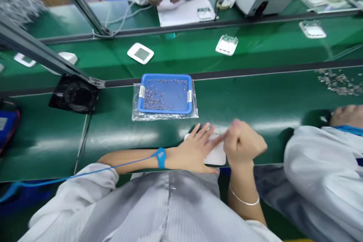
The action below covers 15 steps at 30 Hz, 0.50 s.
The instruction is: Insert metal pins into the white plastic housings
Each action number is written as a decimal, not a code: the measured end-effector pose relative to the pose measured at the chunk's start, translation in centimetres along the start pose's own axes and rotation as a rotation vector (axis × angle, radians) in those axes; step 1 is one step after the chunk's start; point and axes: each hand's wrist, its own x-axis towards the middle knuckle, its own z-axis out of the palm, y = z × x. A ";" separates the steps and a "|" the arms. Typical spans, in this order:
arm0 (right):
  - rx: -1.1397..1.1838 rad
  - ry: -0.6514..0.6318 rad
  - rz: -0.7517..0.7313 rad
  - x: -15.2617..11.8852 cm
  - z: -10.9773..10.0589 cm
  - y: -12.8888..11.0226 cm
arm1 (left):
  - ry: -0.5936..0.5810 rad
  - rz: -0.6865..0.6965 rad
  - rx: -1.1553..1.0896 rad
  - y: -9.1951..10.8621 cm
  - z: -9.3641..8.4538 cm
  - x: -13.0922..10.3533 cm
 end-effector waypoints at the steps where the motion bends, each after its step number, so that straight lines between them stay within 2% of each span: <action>1: -0.057 -0.062 0.051 1.2 0.6 0.1 | -0.010 0.019 0.048 0.1 0.6 0.2; 2: -0.120 -0.174 0.106 2.0 1.2 0.2 | -0.021 0.029 0.065 0.1 1.1 0.2; 4: -0.200 -0.492 0.180 2.3 2.5 0.4 | -0.022 0.031 -0.030 -0.4 1.0 -0.7; 6: -0.236 -0.706 0.201 1.1 3.5 0.5 | 0.095 0.015 -0.234 -1.4 -0.4 -2.5; 8: -0.306 -0.743 0.193 -0.6 4.2 0.4 | 0.369 -0.010 -0.398 -3.0 -3.0 -4.2; 10: -0.402 -0.687 0.171 -1.9 4.7 0.0 | 0.724 -0.093 -0.410 -5.4 -6.5 -4.8; 11: -0.431 -0.659 0.147 -2.1 5.0 -0.3 | 0.889 -0.159 -0.375 -6.9 -8.5 -4.4; 13: -0.440 -0.627 0.081 -1.9 5.7 -0.9 | 1.135 -0.317 -0.253 -10.5 -12.2 -2.2; 14: -0.427 -0.613 0.041 -1.5 6.2 -1.2 | 1.218 -0.444 -0.202 -12.4 -13.9 -0.6; 15: -0.405 -0.603 0.002 -1.1 6.6 -1.5 | 1.241 -0.613 -0.180 -14.5 -15.3 1.2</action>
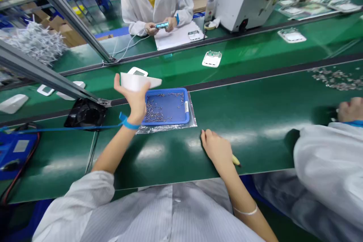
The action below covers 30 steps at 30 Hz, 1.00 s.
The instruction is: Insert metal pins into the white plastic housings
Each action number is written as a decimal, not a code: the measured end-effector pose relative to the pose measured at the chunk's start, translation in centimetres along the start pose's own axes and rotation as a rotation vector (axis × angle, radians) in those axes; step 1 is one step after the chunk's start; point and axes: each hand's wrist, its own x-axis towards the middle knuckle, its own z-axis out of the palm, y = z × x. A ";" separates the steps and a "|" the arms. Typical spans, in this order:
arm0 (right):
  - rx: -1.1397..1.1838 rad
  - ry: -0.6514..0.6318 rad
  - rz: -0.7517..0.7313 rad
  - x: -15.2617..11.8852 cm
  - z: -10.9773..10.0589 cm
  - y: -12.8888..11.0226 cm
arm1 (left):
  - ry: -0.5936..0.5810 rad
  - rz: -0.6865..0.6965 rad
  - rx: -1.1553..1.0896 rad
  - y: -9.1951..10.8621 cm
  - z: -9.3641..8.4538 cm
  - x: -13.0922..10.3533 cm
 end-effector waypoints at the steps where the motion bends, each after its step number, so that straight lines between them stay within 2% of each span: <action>1: 0.015 0.014 -0.035 0.6 0.0 -0.3 | 0.019 -0.136 0.071 -0.5 1.6 2.4; 4: 0.048 0.052 -0.068 1.5 0.2 -0.9 | -0.078 -0.315 0.085 -2.4 5.5 7.6; 7: 0.059 0.145 -0.067 1.1 0.7 -0.8 | -0.244 -0.358 0.100 -3.7 6.4 9.5; 10: 0.074 0.218 -0.086 0.5 1.3 -0.7 | -0.345 -0.285 0.173 -3.9 4.8 8.3; 14: 0.132 0.167 -0.085 0.8 1.4 -1.0 | -0.516 0.147 0.462 -3.7 2.4 4.3; 15: 0.146 0.151 -0.085 1.0 1.3 -1.1 | -0.573 0.212 0.517 -3.8 2.1 3.3; 19: 0.139 0.151 -0.081 1.0 0.9 -1.4 | -0.751 0.231 0.536 -4.1 1.9 1.3; 24: 0.106 0.183 -0.077 1.1 0.9 -1.6 | -0.849 0.223 0.487 -5.2 2.9 2.4; 26: 0.100 0.195 -0.074 1.3 0.9 -1.5 | -0.894 0.192 0.544 -6.1 3.3 2.9; 30: 0.096 0.188 -0.068 1.4 0.9 -1.5 | -0.883 0.363 0.605 -8.1 3.6 2.3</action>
